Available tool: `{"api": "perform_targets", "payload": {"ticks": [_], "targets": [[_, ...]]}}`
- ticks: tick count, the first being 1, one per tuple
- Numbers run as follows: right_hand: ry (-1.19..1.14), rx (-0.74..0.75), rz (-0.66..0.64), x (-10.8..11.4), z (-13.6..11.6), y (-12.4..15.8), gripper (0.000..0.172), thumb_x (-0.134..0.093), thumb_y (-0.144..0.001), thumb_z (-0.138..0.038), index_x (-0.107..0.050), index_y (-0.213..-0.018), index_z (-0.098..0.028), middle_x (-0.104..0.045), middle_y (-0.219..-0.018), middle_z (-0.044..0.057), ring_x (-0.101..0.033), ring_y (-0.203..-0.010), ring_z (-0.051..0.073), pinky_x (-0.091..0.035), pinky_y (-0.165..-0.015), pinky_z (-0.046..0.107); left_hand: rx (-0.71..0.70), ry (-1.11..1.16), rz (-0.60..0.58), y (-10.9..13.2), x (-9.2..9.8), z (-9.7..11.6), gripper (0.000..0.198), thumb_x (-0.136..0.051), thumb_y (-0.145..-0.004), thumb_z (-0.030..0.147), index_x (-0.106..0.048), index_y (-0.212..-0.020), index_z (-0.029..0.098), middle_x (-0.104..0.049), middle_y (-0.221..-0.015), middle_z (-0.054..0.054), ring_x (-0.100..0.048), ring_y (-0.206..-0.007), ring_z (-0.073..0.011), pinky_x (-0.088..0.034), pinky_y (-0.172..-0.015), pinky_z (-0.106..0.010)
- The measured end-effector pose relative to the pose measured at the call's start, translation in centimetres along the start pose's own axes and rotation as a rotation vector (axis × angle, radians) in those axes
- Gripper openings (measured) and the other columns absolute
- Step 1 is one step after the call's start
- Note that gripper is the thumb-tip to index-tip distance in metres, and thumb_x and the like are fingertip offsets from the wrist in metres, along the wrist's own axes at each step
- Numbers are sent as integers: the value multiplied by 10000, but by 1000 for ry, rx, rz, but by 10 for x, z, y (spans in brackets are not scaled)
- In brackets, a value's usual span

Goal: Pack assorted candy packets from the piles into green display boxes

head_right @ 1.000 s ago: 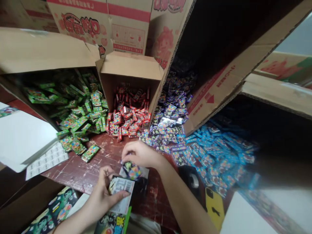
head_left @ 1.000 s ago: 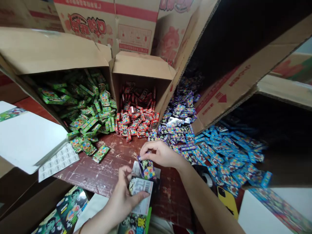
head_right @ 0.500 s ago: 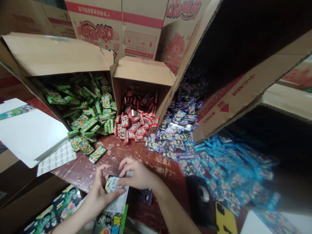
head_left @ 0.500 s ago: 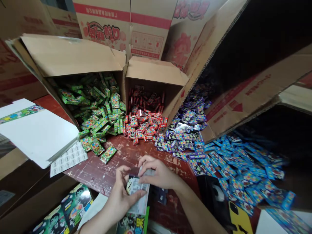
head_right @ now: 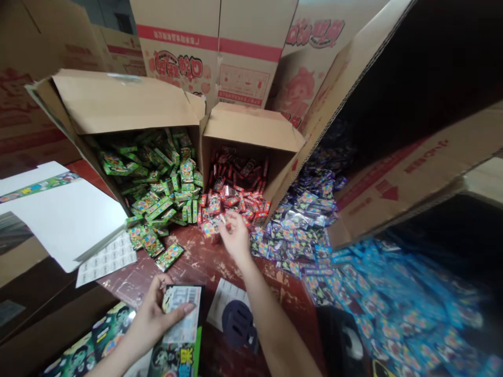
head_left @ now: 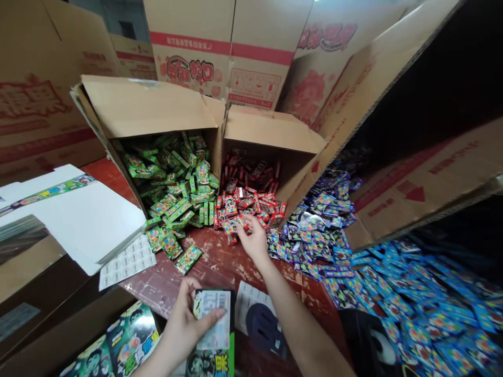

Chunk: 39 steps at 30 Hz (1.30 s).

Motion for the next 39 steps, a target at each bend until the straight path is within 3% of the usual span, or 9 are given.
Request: {"api": "perform_targets", "payload": {"ticks": [3,7,10,13,16,22,26,31,39], "targets": [[-189,-121,-96,25,-2,20,352,-622,-820,-395,-573,-1103,-191,-700,-927,69,-665,-743,183,-531,-607,288,-11,8,-25,-5,-7,2,491,-781,-670,302,-344,-890,256,-482,-713,82,-503,-646,-129,-418,-589,-215],[-584,-469,-246,26,-4,64,313,-828,-601,-296,-651,-825,-166,-707,-770,22,-638,-657,143,-508,-621,249,-9,33,-130,-3,-30,0,481,-775,-680,255,-341,-885,251,-482,-704,89,-484,-641,-109,-399,-597,-199],[-728,-534,-177,22,-13,83,247,-803,-616,-281,-607,-730,-182,-685,-705,3,-620,-632,149,-509,-606,258,7,54,-181,0,-43,0,472,-764,-693,236,-338,-895,251,-492,-717,87,-472,-645,-106,-396,-604,-200],[-852,-440,-109,15,-26,84,255,-724,-717,-385,-541,-741,-210,-650,-686,-4,-611,-629,167,-508,-582,278,0,38,-214,3,-50,4,464,-758,-694,210,-338,-888,254,-483,-718,90,-467,-643,-104,-391,-601,-199],[-841,-309,-210,3,-38,84,296,-718,-738,-449,-541,-798,-220,-626,-750,-5,-599,-654,153,-503,-613,271,-10,19,-243,5,-53,9,457,-753,-706,206,-340,-894,256,-480,-735,88,-478,-657,-105,-399,-616,-203],[-379,-171,-443,4,-32,100,417,-748,-751,-275,-629,-1149,-239,-646,-1022,46,-613,-950,182,-484,-865,317,-35,10,-213,8,-48,10,475,-759,-713,207,-340,-933,256,-505,-823,63,-516,-743,-122,-422,-669,-226],[-299,-129,-532,11,-40,98,207,-748,-752,-309,-741,-926,-198,-681,-941,73,-640,-873,200,-513,-771,321,7,118,-225,10,-51,7,517,-752,-716,200,-293,-945,266,-572,-876,42,-557,-745,-136,-443,-673,-250],[-314,-85,-441,14,-68,76,188,-760,-729,-375,-746,-798,-202,-695,-830,55,-647,-790,182,-509,-723,304,-4,118,-157,10,-41,15,543,-773,-691,200,-281,-911,262,-548,-783,71,-550,-660,-111,-425,-607,-217],[-200,13,-846,-23,-80,92,202,-739,-746,-408,-771,-780,-212,-636,-865,47,-609,-781,172,-489,-719,319,-8,112,-229,13,-40,18,564,-753,-718,227,-336,-1096,254,-624,-924,-5,-605,-820,-173,-457,-735,-287]]}}
Point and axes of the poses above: each hand's wrist, its own y-axis away from the middle knuckle, its own x-axis out of the back of the hand, z = x × y, the point moved 10 cm from there along -y, towards the middle knuckle
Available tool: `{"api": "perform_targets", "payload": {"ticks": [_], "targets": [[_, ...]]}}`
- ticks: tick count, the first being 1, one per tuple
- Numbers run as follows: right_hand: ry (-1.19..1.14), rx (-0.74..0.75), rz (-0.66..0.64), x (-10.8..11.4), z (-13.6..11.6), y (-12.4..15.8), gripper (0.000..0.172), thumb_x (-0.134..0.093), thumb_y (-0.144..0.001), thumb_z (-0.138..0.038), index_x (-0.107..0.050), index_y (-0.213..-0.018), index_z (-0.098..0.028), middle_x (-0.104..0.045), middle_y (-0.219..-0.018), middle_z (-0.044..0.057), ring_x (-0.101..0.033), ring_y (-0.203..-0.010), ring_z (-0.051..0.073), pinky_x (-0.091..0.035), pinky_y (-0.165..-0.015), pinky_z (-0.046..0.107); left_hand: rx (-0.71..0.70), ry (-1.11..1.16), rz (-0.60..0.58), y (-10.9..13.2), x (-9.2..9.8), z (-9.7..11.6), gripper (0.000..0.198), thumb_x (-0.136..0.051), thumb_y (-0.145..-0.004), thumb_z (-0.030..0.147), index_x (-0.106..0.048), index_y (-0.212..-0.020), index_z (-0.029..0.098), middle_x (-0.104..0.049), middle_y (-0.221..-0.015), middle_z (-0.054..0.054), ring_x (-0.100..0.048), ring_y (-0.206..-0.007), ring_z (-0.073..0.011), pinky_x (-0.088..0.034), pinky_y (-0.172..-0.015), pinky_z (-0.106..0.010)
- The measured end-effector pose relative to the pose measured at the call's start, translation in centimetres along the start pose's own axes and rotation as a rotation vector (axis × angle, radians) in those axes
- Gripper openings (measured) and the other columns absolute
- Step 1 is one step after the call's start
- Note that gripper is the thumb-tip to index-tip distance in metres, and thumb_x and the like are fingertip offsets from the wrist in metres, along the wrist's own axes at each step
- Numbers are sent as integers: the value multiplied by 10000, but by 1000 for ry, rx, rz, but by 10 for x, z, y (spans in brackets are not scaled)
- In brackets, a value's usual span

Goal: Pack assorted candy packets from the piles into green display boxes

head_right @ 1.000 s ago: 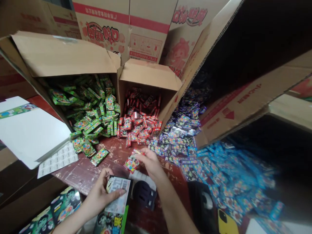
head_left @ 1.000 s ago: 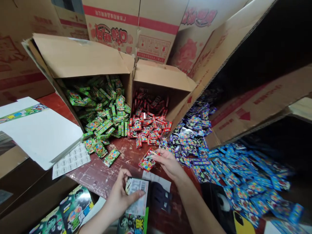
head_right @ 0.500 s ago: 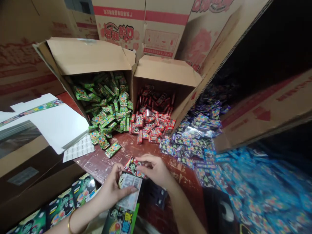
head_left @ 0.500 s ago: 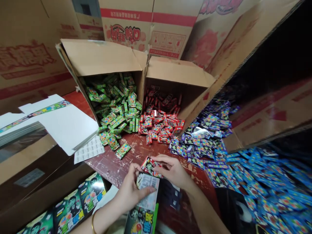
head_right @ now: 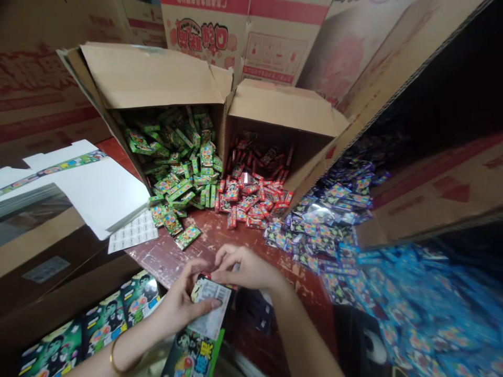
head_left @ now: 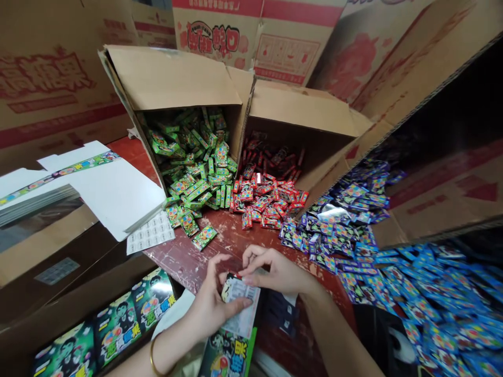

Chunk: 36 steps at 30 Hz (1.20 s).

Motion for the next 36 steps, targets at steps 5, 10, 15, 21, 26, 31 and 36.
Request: {"api": "perform_targets", "payload": {"ticks": [5,10,15,21,26,31,36], "targets": [[133,45,90,-1,10,-66,159,-708,-777,-395,-738,-786,-239,-655,-956,55,-604,-905,220,-475,-817,397,-34,-114,3,1,7,7,322,-767,-695,252,-474,-824,213,-589,-821,12,-558,-819,-175,-428,-766,-283],[241,-11,21,-47,45,-136,364,-882,-551,-231,-699,-865,-230,-632,-1067,64,-525,-1084,272,-373,-954,439,-31,-131,60,1,16,7,328,-763,-696,248,-470,-840,220,-580,-798,22,-542,-780,-167,-418,-724,-261],[231,-107,70,-31,82,-127,362,-894,-493,-230,-612,-712,-173,-618,-836,13,-572,-835,204,-428,-810,346,-53,-98,139,-4,31,8,447,-759,-683,219,-428,-983,245,-574,-914,17,-562,-886,-177,-423,-797,-275],[108,-160,313,33,73,-50,259,-728,-715,-369,-543,-733,-189,-580,-718,-29,-564,-703,158,-444,-688,284,2,-134,122,-12,24,-1,451,-744,-684,235,-386,-958,243,-566,-850,34,-561,-808,-163,-435,-750,-274],[-279,-29,463,36,35,8,231,-698,-757,-383,-548,-719,-212,-584,-792,-13,-579,-726,143,-471,-669,262,20,-158,44,-12,2,-4,487,-749,-687,217,-364,-983,256,-503,-770,72,-534,-709,-133,-425,-650,-231],[-243,-68,492,25,33,44,322,-743,-748,-276,-670,-1061,-257,-671,-1031,37,-618,-986,194,-474,-899,341,99,-81,-25,-10,-11,-12,644,-734,-736,264,-257,-1169,285,-625,-847,24,-631,-733,-175,-487,-660,-283],[-270,-211,359,9,51,65,267,-729,-764,-316,-734,-1017,-232,-713,-1091,59,-647,-1029,237,-485,-931,395,104,6,-132,-8,-24,-7,828,-724,-758,262,-153,-1357,293,-692,-1000,-47,-674,-874,-213,-512,-810,-352]]}}
Point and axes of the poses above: each hand's wrist, its own y-axis away from the middle knuckle, its own x-axis out of the back of the hand, z = x × y, the point moved 10 cm from there along -y, towards the middle knuckle
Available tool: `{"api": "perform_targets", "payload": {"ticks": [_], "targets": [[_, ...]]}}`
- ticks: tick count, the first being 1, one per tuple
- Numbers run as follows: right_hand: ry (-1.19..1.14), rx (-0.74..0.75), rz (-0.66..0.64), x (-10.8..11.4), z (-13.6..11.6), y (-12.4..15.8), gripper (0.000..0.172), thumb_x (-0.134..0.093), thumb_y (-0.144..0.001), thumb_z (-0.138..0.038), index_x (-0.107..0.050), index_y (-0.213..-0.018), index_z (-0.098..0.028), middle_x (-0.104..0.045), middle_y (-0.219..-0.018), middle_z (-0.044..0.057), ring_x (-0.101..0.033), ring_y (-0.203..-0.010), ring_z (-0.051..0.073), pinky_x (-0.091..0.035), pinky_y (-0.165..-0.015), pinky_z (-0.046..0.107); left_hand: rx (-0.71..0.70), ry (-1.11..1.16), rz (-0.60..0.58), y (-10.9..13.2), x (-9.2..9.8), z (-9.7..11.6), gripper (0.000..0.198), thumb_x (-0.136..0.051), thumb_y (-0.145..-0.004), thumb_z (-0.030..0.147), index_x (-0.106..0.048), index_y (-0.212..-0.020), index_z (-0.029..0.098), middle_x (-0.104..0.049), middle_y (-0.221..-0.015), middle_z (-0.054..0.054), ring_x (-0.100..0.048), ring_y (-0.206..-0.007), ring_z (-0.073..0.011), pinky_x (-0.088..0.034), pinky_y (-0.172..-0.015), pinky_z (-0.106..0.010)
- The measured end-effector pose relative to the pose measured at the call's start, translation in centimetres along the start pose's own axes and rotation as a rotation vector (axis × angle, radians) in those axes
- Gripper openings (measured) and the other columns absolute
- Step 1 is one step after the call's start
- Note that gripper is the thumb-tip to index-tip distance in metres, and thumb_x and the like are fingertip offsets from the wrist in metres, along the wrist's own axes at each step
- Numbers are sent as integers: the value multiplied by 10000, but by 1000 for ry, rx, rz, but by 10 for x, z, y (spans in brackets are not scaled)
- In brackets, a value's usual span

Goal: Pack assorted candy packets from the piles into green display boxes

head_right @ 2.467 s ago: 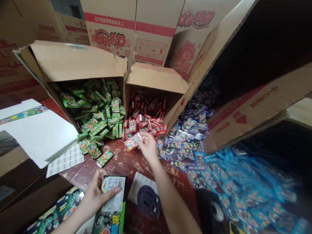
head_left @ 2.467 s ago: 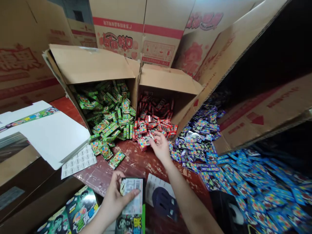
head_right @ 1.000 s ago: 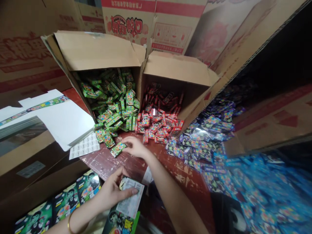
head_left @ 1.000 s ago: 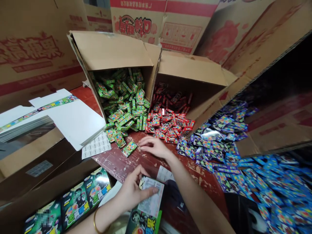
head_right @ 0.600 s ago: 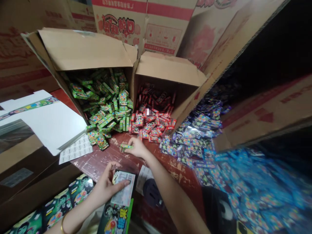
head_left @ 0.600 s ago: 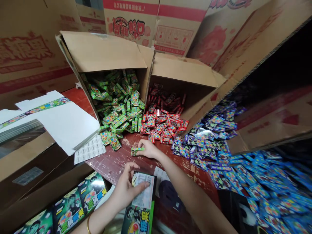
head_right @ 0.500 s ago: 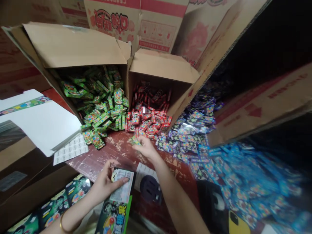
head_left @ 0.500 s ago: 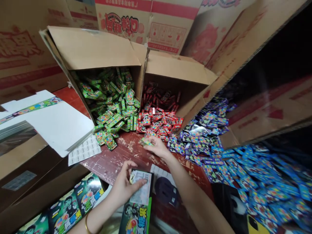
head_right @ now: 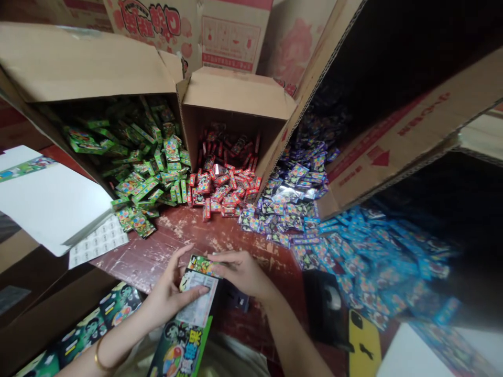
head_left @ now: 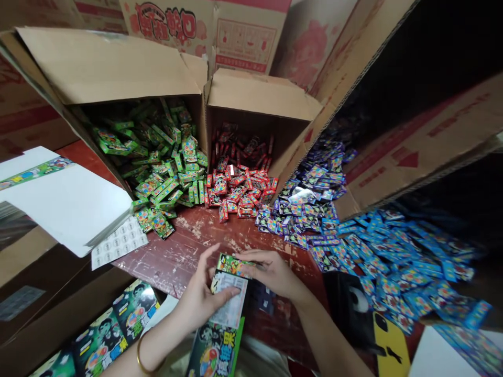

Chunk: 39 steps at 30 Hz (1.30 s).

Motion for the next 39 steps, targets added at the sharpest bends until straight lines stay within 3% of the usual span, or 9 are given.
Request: {"api": "perform_targets", "payload": {"ticks": [4,9,12,16,23,27,34,36,39], "targets": [[-245,-117,-55,-7,18,12,325,-767,-718,-305,-700,-1015,-192,-743,-1009,51,-699,-894,193,-543,-792,324,-38,-58,-3,0,1,6,562,-744,-730,246,-391,-1167,267,-682,-978,-24,-655,-875,-192,-511,-768,-298],[-387,-120,35,-4,18,24,400,-852,-578,-175,-531,-813,-205,-731,-730,-28,-682,-606,111,-502,-571,200,-66,-94,27,2,7,15,528,-760,-703,241,-426,-1111,263,-672,-955,-15,-655,-870,-195,-513,-769,-302],[-408,-115,74,-5,12,27,440,-861,-546,-153,-504,-794,-214,-713,-701,-44,-676,-586,107,-499,-555,195,-84,-141,29,3,10,19,551,-761,-704,259,-436,-1148,272,-663,-980,-23,-653,-883,-207,-519,-774,-314],[-336,-69,157,-4,9,27,336,-862,-542,-187,-582,-727,-208,-684,-645,-47,-683,-609,129,-528,-608,233,-93,-194,29,3,19,16,516,-754,-723,273,-443,-1134,283,-646,-967,-11,-630,-891,-200,-502,-793,-304],[-388,-39,153,-26,21,18,383,-866,-533,-197,-592,-802,-205,-673,-691,-47,-678,-621,122,-520,-625,229,-73,-177,37,2,44,0,446,-747,-738,285,-410,-1031,280,-561,-880,36,-550,-743,-140,-464,-640,-223],[-374,-23,88,-34,19,17,429,-869,-545,-201,-560,-842,-198,-689,-759,-20,-684,-657,126,-524,-644,239,-42,-163,-8,3,44,-6,396,-733,-752,294,-400,-964,268,-540,-746,59,-493,-653,-124,-426,-583,-204],[-421,73,49,-28,8,22,405,-839,-608,-176,-471,-776,-198,-684,-870,-2,-661,-659,91,-496,-617,203,-87,-319,-24,6,35,5,345,-726,-765,301,-427,-931,255,-507,-770,52,-487,-708,-131,-424,-624,-214],[-419,97,104,-28,9,27,384,-825,-638,-189,-498,-839,-206,-688,-886,3,-665,-670,102,-509,-639,224,-85,-361,-37,7,34,4,328,-713,-779,307,-433,-942,252,-512,-790,46,-495,-733,-136,-429,-650,-227],[-360,140,355,-23,16,43,359,-788,-700,-224,-545,-964,-226,-702,-906,29,-686,-737,150,-538,-690,273,-79,-400,-33,8,30,-3,317,-686,-804,310,-452,-1009,247,-535,-846,21,-528,-796,-161,-445,-703,-260]]}}
Point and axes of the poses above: each hand's wrist, its own y-axis away from the middle knuckle, its own x-axis out of the back of the hand, z = x × y, the point moved 10 cm from there along -y, towards the middle knuckle
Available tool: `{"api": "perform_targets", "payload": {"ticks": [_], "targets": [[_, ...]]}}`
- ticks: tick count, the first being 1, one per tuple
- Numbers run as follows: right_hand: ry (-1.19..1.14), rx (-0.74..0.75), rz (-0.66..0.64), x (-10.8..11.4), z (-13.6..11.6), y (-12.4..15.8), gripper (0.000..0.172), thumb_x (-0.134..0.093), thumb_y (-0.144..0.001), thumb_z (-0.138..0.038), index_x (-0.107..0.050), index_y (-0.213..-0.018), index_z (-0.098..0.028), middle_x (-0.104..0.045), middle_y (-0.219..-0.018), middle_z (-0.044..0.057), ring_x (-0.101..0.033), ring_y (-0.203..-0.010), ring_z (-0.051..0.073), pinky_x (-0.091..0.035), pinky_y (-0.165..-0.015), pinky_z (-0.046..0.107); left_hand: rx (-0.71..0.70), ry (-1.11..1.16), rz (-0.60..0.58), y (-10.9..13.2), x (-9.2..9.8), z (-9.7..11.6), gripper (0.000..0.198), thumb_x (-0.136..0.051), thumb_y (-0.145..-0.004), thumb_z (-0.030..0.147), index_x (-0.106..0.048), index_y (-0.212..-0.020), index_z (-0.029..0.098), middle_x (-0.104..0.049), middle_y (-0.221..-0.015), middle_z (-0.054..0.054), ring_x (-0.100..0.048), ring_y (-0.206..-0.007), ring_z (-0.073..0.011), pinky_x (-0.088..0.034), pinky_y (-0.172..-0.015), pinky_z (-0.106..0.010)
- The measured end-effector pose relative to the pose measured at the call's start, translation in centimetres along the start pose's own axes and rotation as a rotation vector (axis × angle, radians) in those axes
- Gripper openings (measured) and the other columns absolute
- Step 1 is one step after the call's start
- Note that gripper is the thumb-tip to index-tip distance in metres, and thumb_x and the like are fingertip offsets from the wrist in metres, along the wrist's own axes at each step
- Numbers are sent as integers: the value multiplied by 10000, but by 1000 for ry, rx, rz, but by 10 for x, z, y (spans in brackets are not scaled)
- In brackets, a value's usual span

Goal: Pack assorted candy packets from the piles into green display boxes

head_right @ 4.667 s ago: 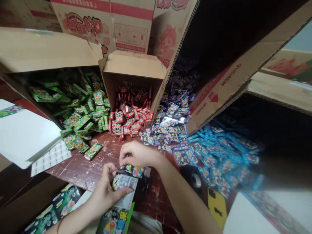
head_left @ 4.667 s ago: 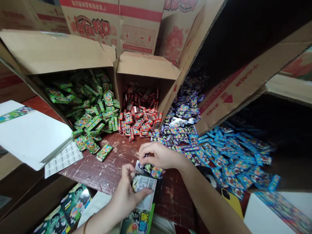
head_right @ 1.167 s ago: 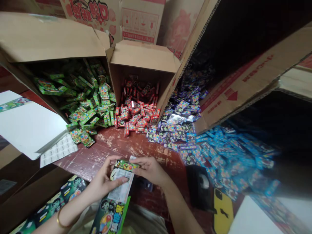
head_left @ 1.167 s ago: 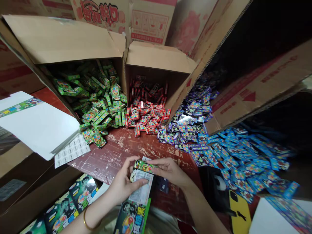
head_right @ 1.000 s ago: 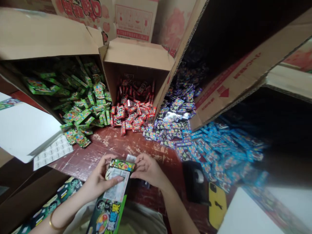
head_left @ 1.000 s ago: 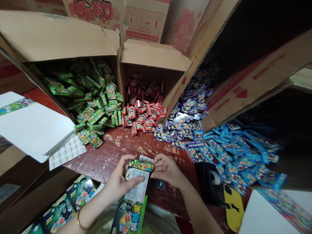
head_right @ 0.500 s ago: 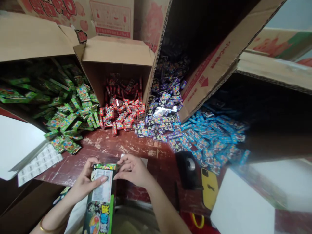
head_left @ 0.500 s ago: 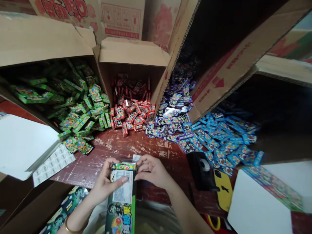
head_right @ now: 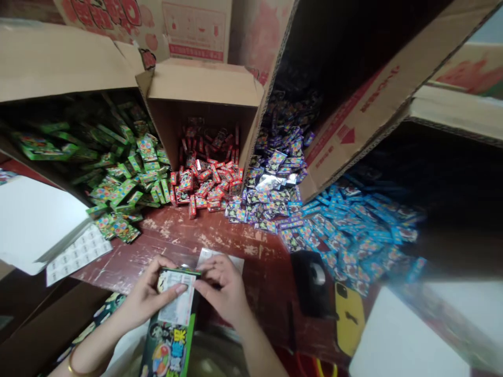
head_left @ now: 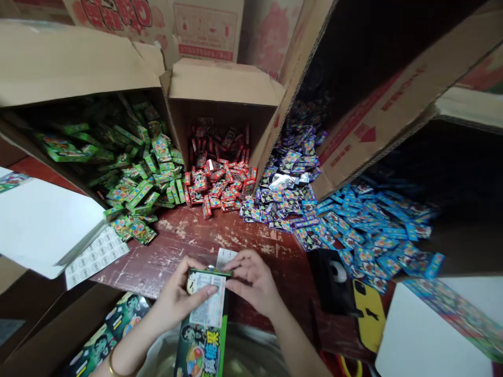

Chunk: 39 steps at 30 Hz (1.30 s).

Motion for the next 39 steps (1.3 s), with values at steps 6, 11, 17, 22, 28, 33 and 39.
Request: {"api": "perform_targets", "payload": {"ticks": [6,11,17,22,28,33,39], "targets": [[197,147,251,11,5,23,161,-639,-843,-265,-646,-988,-195,-701,-966,104,-682,-879,222,-553,-775,326,-57,117,265,13,-9,-7,503,-585,-878,313,-295,-1287,282,-524,-1239,-79,-526,-1141,-228,-435,-947,-354],[274,254,305,16,-6,24,53,-627,-843,-230,-667,-832,-198,-687,-890,71,-662,-871,201,-538,-790,301,-19,101,201,16,-27,-10,379,-564,-895,300,-383,-1227,281,-553,-1192,-55,-544,-1126,-207,-436,-961,-345],[145,111,310,21,16,20,240,-681,-816,-243,-663,-1055,-254,-734,-982,46,-687,-895,181,-549,-807,269,-88,321,350,18,-14,-1,609,-691,-800,246,-313,-1270,326,-555,-1205,-35,-619,-1021,-171,-505,-869,-292],[-32,8,286,15,27,12,307,-745,-754,-285,-686,-1053,-252,-748,-932,43,-701,-843,193,-568,-764,285,-6,270,311,19,-15,-2,445,-691,-796,273,-466,-1180,261,-623,-1071,-37,-625,-977,-185,-499,-861,-289],[24,101,325,10,11,16,373,-719,-781,-261,-640,-1146,-270,-750,-955,44,-704,-848,181,-570,-766,286,-144,250,278,4,-3,24,140,-682,-800,247,-573,-881,212,-602,-898,-16,-603,-852,-152,-484,-753,-236],[130,223,321,7,-5,21,48,-737,-750,-195,-718,-772,-233,-754,-855,30,-702,-807,174,-572,-742,267,-182,252,234,1,1,34,229,-720,-763,231,-580,-944,239,-622,-865,-7,-615,-839,-152,-476,-742,-237],[137,6,199,10,4,14,115,-742,-755,-260,-750,-862,-221,-758,-883,58,-699,-822,199,-557,-764,297,-9,104,119,-6,-7,17,146,-684,-799,321,-666,-846,184,-669,-819,-38,-612,-761,-161,-457,-671,-242]]}}
Point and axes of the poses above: each hand's wrist, its own y-axis away from the middle knuckle, its own x-axis out of the back of the hand, z = x × y, the point moved 10 cm from there along -y, towards the middle knuckle
